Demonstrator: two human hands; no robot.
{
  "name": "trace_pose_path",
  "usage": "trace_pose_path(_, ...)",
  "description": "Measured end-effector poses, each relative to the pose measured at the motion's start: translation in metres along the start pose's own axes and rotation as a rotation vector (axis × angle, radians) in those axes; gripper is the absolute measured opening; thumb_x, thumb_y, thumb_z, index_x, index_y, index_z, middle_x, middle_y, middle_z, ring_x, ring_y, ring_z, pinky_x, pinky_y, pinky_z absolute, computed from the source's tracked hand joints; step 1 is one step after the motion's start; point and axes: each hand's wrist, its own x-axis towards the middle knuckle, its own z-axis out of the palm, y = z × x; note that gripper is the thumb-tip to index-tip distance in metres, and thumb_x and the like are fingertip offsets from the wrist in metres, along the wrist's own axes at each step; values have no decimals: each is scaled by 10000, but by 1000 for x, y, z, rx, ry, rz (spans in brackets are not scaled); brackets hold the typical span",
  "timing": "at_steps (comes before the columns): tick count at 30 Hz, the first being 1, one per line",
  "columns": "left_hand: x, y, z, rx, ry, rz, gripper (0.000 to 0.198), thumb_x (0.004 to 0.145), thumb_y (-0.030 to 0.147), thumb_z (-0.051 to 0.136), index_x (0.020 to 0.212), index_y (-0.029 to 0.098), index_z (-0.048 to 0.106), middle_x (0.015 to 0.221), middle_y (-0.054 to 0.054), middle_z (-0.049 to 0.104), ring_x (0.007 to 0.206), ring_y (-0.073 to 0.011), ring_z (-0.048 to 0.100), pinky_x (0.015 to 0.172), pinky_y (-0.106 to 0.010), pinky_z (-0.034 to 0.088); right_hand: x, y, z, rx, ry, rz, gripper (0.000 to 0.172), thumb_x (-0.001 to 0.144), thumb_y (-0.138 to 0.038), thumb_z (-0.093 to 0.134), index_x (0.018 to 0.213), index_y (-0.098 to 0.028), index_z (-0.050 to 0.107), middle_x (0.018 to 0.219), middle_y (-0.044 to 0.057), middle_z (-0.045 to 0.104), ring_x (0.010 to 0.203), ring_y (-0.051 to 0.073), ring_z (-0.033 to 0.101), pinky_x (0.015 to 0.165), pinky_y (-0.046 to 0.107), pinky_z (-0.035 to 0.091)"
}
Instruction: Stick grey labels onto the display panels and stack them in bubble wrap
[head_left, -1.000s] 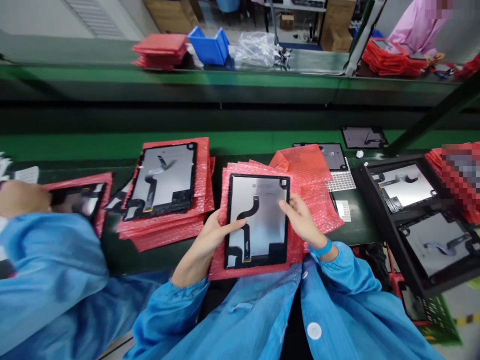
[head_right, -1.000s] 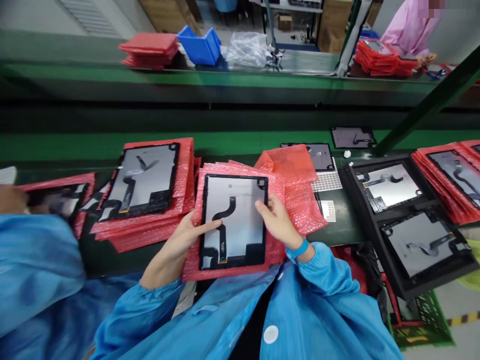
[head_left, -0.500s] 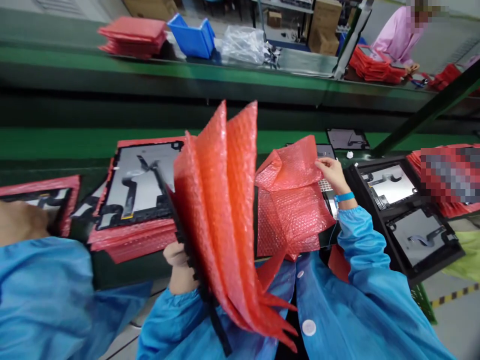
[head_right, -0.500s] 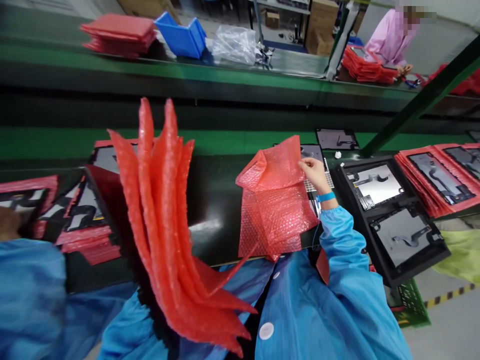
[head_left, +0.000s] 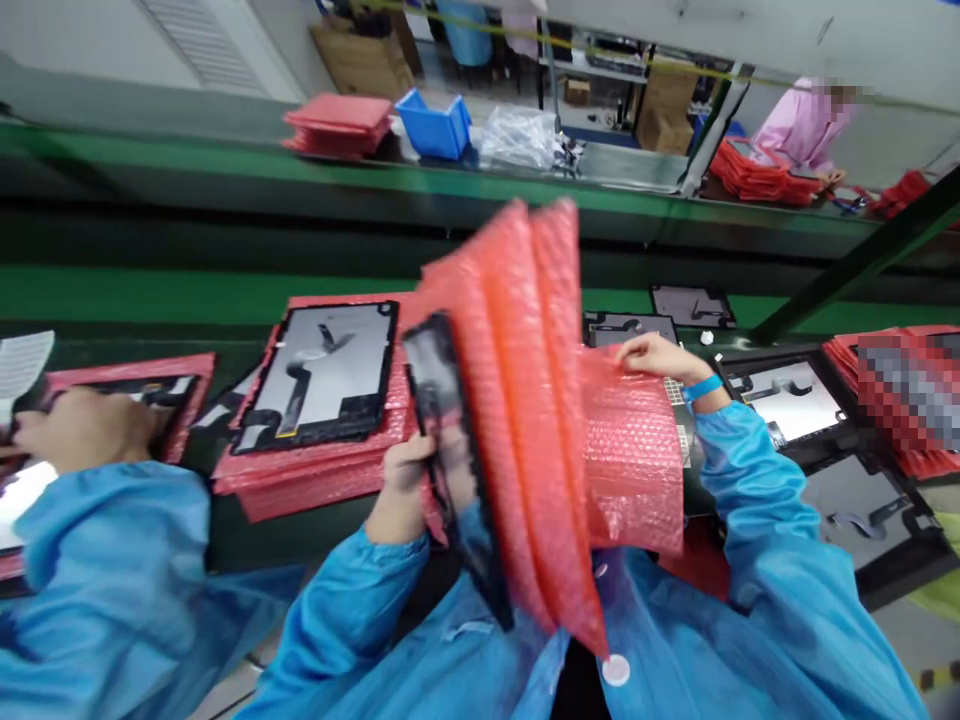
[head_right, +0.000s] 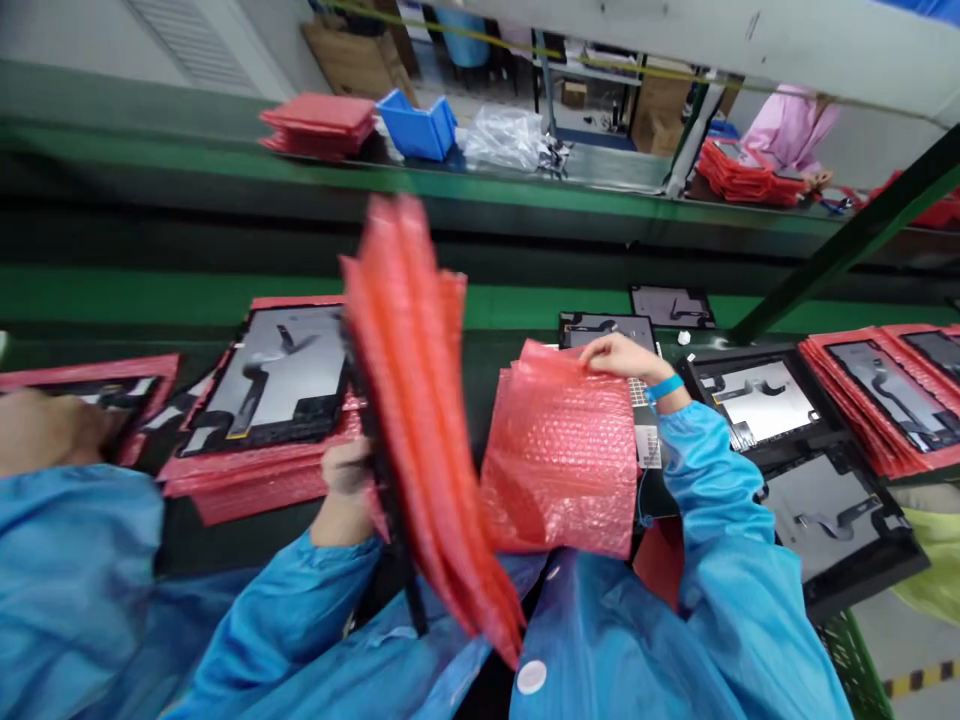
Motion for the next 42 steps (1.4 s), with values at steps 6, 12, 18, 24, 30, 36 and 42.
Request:
trace_pose_path(6,36,-31,53,78,-26,-137,588,517,321,959,1047,157,762,731,-65,781,707,-319,798,717,-428,693,-9,42,13,-165,263,-5,193,765,-399,838,841,-226,799,1038,77,852,1055,333,775,969,460,615)
trace_pose_path(12,54,-54,75,249,45,-76,690,525,405,973,1107,122,735,1080,-181,805,1028,-395,791,920,-511,657,-85,84,14,-303,373,236,469,1049,-544,499,984,-162,762,913,136,831,817,272,804,782,370,611)
trace_pose_path(18,43,-57,64,448,198,103,582,589,460,984,1044,183,752,1551,-177,586,1603,-424,384,1304,-501,382,-111,81,53,-426,303,307,507,1065,-607,518,1278,-199,729,1167,138,828,1129,329,778,923,389,545)
trace_pose_path(24,23,-60,79,405,-17,82,685,786,613,863,1305,183,740,1291,-124,791,1214,-357,749,1082,-466,586,-108,63,72,-488,260,272,411,1048,-587,563,940,-210,686,987,147,804,951,324,772,787,341,480)
trace_pose_path(30,-2,-36,73,288,30,110,764,716,647,913,1313,198,753,1368,-107,780,1297,-355,721,1114,-425,585,-112,37,98,-395,288,162,388,1059,-569,502,905,-229,607,874,65,742,806,250,699,748,332,479)
trace_pose_path(36,-4,8,33,232,267,113,651,646,427,989,1226,209,788,1174,-29,842,1083,-256,780,887,-265,644,-99,9,126,-192,267,2,454,1047,-638,546,1023,-206,683,891,45,753,776,226,685,739,345,514)
trace_pose_path(42,43,-19,6,283,370,87,552,692,204,856,1227,167,726,1177,-34,829,1089,-201,760,980,-255,606,-122,57,68,-617,338,67,401,966,-529,762,1208,-209,757,967,83,763,883,276,729,828,410,568)
